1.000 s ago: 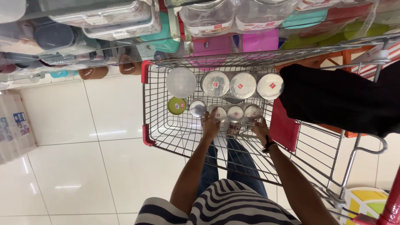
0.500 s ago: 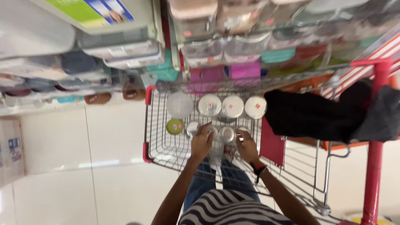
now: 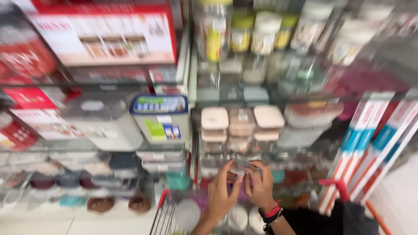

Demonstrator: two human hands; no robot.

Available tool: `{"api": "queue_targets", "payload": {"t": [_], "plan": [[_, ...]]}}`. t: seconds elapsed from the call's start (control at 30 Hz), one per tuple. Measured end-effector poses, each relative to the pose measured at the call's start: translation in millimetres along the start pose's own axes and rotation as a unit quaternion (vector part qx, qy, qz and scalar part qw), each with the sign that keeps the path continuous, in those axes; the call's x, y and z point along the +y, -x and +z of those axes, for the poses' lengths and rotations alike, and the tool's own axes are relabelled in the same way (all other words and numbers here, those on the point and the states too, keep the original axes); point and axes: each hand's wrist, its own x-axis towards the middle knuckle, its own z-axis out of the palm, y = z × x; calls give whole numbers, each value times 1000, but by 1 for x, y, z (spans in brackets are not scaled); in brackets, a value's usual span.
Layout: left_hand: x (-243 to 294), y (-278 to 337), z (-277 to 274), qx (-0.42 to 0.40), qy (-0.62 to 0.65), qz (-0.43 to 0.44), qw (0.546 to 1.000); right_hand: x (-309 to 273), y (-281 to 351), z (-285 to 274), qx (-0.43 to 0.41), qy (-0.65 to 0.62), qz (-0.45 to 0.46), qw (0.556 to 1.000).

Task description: Selecting various glass and plastic jars from store shelves and placing them into a shopping cart.

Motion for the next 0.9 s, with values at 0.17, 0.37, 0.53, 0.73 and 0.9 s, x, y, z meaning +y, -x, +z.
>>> {"api": "queue_targets", "payload": {"t": [0.17,0.37,0.53,0.73,0.9], "plan": [[51,-87,-8,98,-79,210,970,8,-105,-6,81,27,-88,992],[79,-202,-12,180,-106,260,943,22,-213,10,85,6,-100,991],[30,-313,7,210,-123,190,951,57,-278,52,3,-26,-74,997],[-13,-406,8,269,-89,-3,959,147,-332,149,-62,-103,58,991],[-62,-449,3,294,-53,-95,949,187,-354,194,-76,-193,184,961]]}}
